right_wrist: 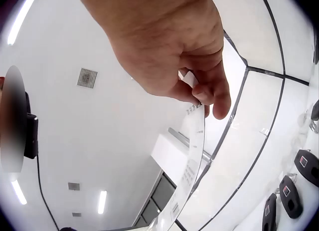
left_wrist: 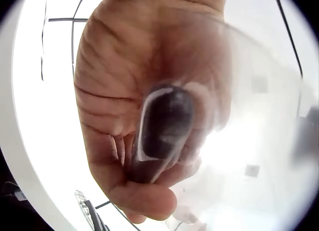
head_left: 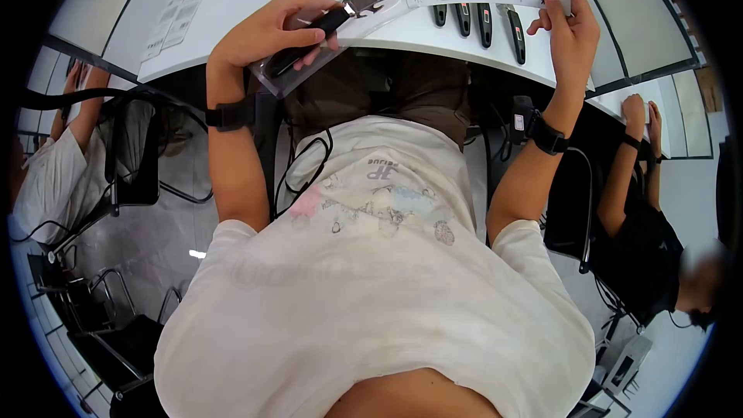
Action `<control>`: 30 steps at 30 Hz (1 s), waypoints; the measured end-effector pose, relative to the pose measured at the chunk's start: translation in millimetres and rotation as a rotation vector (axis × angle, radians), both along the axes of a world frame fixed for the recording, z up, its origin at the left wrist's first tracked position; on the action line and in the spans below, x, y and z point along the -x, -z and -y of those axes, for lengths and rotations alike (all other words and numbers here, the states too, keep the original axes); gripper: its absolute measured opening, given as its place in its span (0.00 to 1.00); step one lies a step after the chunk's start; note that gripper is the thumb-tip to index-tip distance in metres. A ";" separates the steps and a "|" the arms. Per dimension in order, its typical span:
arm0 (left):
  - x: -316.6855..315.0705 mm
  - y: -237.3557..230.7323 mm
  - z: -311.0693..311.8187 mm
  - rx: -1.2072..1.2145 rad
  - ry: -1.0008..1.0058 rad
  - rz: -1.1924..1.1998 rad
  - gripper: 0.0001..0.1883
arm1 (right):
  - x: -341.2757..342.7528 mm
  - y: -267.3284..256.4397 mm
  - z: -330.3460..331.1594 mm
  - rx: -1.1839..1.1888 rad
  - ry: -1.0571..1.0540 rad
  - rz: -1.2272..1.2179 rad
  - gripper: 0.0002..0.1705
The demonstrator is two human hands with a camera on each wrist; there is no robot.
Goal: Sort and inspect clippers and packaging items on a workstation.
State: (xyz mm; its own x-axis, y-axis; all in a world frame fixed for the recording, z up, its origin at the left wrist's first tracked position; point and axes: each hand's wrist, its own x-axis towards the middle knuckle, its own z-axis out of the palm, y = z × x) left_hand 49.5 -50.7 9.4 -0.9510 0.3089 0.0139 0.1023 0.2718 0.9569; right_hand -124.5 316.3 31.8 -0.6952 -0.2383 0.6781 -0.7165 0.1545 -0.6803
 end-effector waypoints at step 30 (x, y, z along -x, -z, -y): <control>7.8 9.8 -0.4 0.142 0.096 0.050 0.25 | 0.1 -5.7 -8.4 0.029 -0.076 0.155 0.20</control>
State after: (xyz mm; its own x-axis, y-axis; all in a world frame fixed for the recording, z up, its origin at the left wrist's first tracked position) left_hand 41.7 -50.2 -0.4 -0.9156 0.3935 -0.0834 0.0870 0.3962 0.9141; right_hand -124.6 324.6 37.5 -0.7731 -0.2761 0.5711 -0.6111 0.0831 -0.7871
